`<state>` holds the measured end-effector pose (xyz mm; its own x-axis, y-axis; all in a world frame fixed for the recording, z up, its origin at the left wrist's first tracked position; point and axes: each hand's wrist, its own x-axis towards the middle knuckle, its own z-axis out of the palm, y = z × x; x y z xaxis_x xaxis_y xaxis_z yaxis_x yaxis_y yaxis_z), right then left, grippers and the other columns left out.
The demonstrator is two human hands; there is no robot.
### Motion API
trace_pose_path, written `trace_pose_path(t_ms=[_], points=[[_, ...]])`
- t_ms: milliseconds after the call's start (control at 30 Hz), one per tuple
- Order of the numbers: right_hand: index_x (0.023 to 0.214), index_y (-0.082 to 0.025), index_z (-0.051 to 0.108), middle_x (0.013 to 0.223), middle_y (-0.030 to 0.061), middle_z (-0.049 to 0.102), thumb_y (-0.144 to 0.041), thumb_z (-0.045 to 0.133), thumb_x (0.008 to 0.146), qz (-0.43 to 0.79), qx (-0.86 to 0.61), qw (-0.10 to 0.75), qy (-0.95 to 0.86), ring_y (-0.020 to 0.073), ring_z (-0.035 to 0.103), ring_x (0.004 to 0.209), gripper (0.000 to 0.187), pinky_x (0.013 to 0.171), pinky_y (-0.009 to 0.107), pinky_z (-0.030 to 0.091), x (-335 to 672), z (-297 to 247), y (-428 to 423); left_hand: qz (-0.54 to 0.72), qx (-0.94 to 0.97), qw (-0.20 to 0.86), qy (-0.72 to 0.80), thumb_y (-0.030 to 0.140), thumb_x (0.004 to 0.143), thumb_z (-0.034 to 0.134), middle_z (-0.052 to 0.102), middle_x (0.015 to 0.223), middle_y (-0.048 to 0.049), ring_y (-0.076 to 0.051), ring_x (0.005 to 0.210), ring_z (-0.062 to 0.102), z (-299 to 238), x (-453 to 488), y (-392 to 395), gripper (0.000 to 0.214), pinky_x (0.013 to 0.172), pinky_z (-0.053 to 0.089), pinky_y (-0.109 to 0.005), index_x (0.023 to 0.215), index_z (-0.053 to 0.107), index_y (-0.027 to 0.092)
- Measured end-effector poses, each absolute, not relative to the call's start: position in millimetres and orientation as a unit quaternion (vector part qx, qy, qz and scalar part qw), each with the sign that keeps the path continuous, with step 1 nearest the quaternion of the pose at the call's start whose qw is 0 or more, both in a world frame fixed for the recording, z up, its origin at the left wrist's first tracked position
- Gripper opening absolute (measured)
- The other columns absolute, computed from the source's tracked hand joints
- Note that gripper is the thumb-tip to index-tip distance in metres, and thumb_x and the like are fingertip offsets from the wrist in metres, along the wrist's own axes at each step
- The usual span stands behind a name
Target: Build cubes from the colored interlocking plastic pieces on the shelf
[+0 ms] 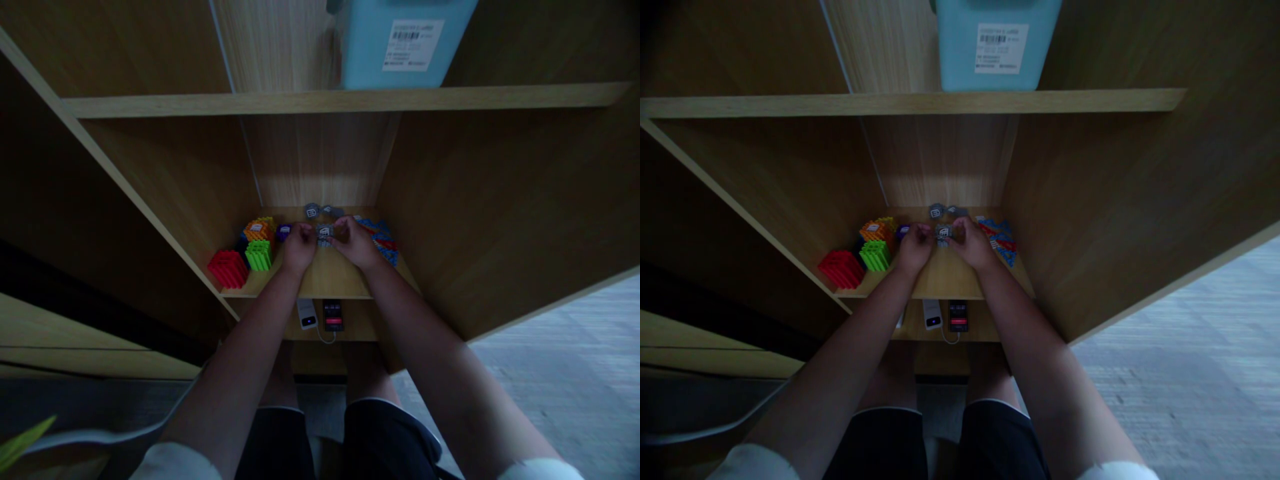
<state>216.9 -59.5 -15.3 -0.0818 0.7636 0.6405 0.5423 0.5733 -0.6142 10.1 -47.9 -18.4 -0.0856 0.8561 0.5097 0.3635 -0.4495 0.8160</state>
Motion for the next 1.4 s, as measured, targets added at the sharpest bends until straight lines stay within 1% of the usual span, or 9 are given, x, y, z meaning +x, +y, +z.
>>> trace_pose_path(t_ms=[167,333,600,867,1100,1267,1400], points=[[0.115,-0.029,0.060,0.116,0.0084,0.075,-0.058,0.079,0.090,0.100,-0.450,0.500,-0.733,0.0314,0.073,0.109,0.043,0.099,0.051,0.059,218.6,-18.7,-56.0,0.551,0.641,0.223,0.486,0.016,0.092,0.072,0.079,0.099,-0.0065,-0.025,0.091,0.076,-19.4,12.1,-46.7,0.013,0.090,0.060,-0.039,0.099,0.066,0.025],[0.115,-0.029,0.060,0.116,0.0081,0.076,-0.056,0.081,0.088,0.112,-0.454,0.502,-0.728,0.0313,0.073,0.108,0.044,0.100,0.051,0.060,219.6,-21.1,-53.4,0.546,0.641,0.227,0.489,0.014,0.090,0.075,0.079,0.097,-0.0063,-0.025,0.091,0.076,-17.7,11.7,-48.3,0.015,0.090,0.061,-0.039,0.096,0.066,0.025],[0.110,-0.029,0.060,0.112,0.0071,0.076,-0.054,0.081,0.087,0.109,-0.462,0.492,-0.730,0.0309,0.073,0.107,0.040,0.099,0.052,0.060,221.0,-23.8,-51.7,0.537,0.651,0.223,0.488,0.011,0.088,0.074,0.079,0.097,-0.0069,-0.025,0.090,0.076,-15.5,12.1,-50.8,0.017,0.089,0.060,-0.039,0.096,0.067,0.024],[0.112,-0.029,0.060,0.115,0.0076,0.076,-0.048,0.082,0.086,0.114,-0.462,0.491,-0.730,0.0309,0.074,0.111,0.039,0.102,0.051,0.060,221.9,-25.0,-51.3,0.532,0.652,0.222,0.492,0.008,0.088,0.074,0.080,0.100,-0.0069,-0.026,0.092,0.076,-17.1,12.5,-50.6,0.020,0.090,0.059,-0.039,0.096,0.066,0.025],[0.113,-0.029,0.059,0.116,0.0076,0.076,-0.047,0.082,0.086,0.121,-0.465,0.484,-0.731,0.0303,0.073,0.111,0.040,0.102,0.050,0.059,222.5,-24.4,-52.1,0.508,0.654,0.224,0.513,0.009,0.092,0.070,0.081,0.105,-0.0079,-0.025,0.098,0.077,-11.1,13.1,-55.0,0.017,0.094,0.059,-0.038,0.099,0.066,0.023],[0.113,-0.029,0.059,0.117,0.0077,0.075,-0.046,0.081,0.086,0.136,-0.470,0.472,-0.733,0.0297,0.073,0.111,0.039,0.103,0.049,0.058,223.4,-23.1,-52.8,0.485,0.655,0.222,0.535,0.012,0.097,0.066,0.082,0.109,-0.0080,-0.023,0.102,0.078,-6.4,14.6,-58.3,0.012,0.097,0.058,-0.035,0.102,0.066,0.023],[0.114,-0.028,0.059,0.119,0.0077,0.076,-0.044,0.081,0.086,0.146,-0.476,0.465,-0.733,0.0297,0.073,0.114,0.039,0.105,0.050,0.058,222.9,-21.2,-54.8,0.480,0.656,0.222,0.538,0.012,0.098,0.066,0.082,0.110,-0.0072,-0.022,0.102,0.077,-4.5,14.8,-59.7,0.012,0.097,0.058,-0.034,0.102,0.066,0.023]])
